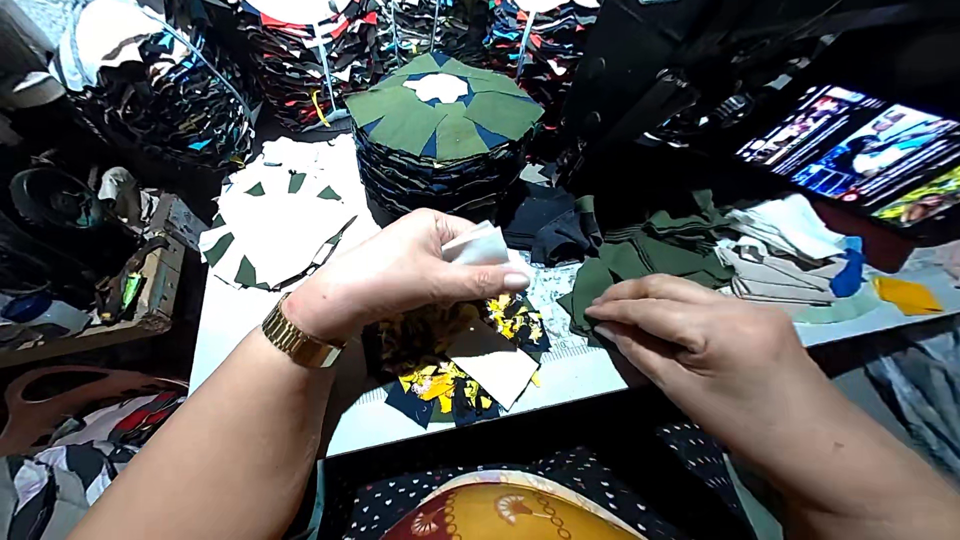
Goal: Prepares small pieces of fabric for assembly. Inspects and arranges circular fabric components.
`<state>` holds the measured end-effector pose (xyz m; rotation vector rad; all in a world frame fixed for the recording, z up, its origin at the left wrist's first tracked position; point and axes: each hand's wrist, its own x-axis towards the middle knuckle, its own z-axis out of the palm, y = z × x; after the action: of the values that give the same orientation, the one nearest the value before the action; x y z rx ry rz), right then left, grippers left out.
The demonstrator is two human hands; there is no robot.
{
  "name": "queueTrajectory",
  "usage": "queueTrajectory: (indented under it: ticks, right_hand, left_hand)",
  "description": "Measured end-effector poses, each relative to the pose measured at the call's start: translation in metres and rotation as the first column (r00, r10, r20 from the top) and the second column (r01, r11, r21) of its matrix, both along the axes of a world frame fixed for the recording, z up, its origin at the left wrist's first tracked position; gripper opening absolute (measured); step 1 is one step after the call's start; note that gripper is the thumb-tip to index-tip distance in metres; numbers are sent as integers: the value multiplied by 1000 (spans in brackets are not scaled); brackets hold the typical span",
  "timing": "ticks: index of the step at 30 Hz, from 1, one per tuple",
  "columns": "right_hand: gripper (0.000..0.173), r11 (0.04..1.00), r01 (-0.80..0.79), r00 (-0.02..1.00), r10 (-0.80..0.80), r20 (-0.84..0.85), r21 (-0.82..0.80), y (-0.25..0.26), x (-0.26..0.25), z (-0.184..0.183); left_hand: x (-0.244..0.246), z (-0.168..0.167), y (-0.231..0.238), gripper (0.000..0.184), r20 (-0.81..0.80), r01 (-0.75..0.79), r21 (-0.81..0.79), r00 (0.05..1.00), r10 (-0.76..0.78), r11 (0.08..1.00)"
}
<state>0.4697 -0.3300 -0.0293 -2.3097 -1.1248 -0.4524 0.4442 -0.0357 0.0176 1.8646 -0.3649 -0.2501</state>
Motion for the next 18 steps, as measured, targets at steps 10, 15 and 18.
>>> queueTrajectory:
  ticks: [10, 15, 18]
  right_hand:
    - [21, 997, -11, 1000, 13, 21, -71, 4, 8, -1]
    - [21, 998, -15, 1000, 15, -6, -55, 1, 11, -1]
    - [21, 998, -14, 1000, 14, -1, -59, 1, 10, -1]
  left_hand:
    - [0, -4, -5, 40, -233, 52, -436, 958, -168, 898]
    - [2, -4, -7, 46, -302, 9, -478, 937, -174, 879]
    - [3, -4, -6, 49, -327, -6, -495, 928, -179, 869]
